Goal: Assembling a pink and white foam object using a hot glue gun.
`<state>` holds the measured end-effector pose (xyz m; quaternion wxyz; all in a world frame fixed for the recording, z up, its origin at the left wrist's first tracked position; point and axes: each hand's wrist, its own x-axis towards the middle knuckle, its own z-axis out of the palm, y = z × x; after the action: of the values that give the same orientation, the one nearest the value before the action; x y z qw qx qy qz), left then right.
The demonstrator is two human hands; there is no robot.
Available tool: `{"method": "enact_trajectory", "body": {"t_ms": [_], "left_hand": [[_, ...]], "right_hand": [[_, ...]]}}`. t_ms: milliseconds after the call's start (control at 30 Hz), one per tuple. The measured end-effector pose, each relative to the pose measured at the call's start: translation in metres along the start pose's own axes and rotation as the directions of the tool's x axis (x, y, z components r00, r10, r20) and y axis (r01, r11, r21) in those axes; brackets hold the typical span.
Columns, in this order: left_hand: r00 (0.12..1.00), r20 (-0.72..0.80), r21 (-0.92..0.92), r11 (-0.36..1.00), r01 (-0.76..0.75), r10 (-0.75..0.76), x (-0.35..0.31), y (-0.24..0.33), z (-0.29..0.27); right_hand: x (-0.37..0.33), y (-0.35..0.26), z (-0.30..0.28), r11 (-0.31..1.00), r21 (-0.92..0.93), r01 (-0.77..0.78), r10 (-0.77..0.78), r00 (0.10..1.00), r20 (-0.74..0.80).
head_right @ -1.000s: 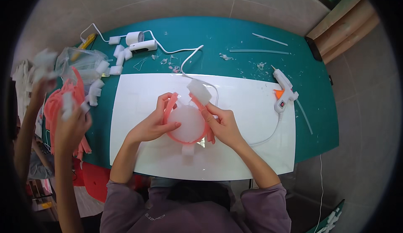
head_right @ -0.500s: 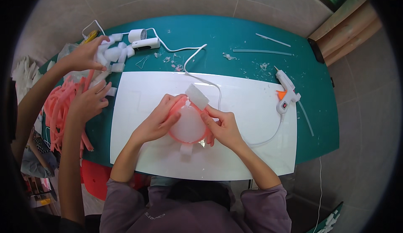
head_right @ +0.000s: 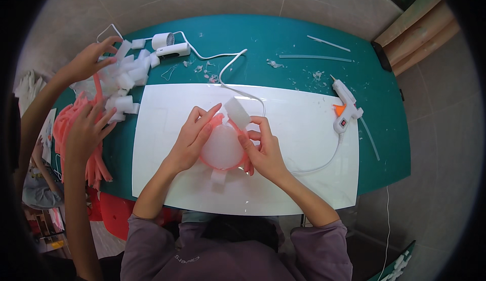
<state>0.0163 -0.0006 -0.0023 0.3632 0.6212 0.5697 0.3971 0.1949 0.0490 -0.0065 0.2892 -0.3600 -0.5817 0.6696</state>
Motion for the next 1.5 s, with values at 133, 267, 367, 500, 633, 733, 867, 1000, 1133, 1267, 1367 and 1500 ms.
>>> {"method": "enact_trajectory", "body": {"t_ms": [133,267,367,500,633,733,867,1000,1133,1267,1367,1500], "left_hand": [[0.991,-0.117,0.018,0.997,-0.069,0.07,0.0,0.0,0.005],[0.956,-0.294,-0.13,0.99,-0.045,0.004,-0.002,-0.007,0.015],[0.959,-0.279,-0.139,0.986,-0.09,0.048,0.0,-0.011,0.013],[0.952,-0.238,0.089,0.981,-0.174,0.191,0.002,-0.011,0.014],[0.99,-0.133,-0.113,0.993,0.036,-0.051,0.004,-0.007,0.012],[0.988,-0.086,-0.234,0.967,0.102,-0.125,0.004,-0.008,0.01],[0.987,-0.035,-0.308,0.942,0.136,-0.154,0.005,-0.012,0.01],[0.988,-0.035,-0.307,0.942,0.134,-0.151,0.004,-0.017,0.01],[0.984,-0.058,-0.333,0.933,0.139,-0.168,0.002,-0.014,0.013],[0.983,-0.087,-0.393,0.912,0.114,-0.16,0.003,-0.013,0.013],[0.988,-0.145,-0.323,0.947,0.004,-0.053,0.003,-0.016,0.013],[0.992,-0.114,-0.219,0.975,0.025,-0.051,0.004,-0.016,0.008]], "right_hand": [[0.0,0.003,-0.003,1.0,0.014,0.018,-0.018,0.999,0.032],[0.0,-0.002,-0.001,1.0,0.0,0.015,-0.015,1.0,0.023],[-0.002,-0.005,0.0,1.0,-0.019,0.022,-0.022,1.0,-0.008],[0.0,-0.003,-0.001,1.0,0.006,-0.006,0.006,0.999,-0.039],[0.003,0.0,-0.003,0.997,0.067,-0.032,0.035,0.999,-0.037],[0.002,0.002,-0.002,0.994,0.102,-0.028,0.032,0.999,-0.039],[-0.001,0.002,0.0,0.993,0.12,-0.005,0.014,0.997,-0.073],[-0.002,0.002,0.0,0.995,0.1,0.022,-0.016,0.998,-0.064],[-0.001,0.001,0.0,0.997,0.078,0.008,-0.005,0.999,-0.047],[-0.003,-0.002,0.001,0.999,0.011,-0.037,0.037,0.999,-0.032],[-0.002,0.0,0.002,0.996,0.059,-0.062,0.063,0.998,-0.011],[0.002,-0.001,-0.002,0.991,0.119,-0.064,0.063,0.998,0.012]]}}
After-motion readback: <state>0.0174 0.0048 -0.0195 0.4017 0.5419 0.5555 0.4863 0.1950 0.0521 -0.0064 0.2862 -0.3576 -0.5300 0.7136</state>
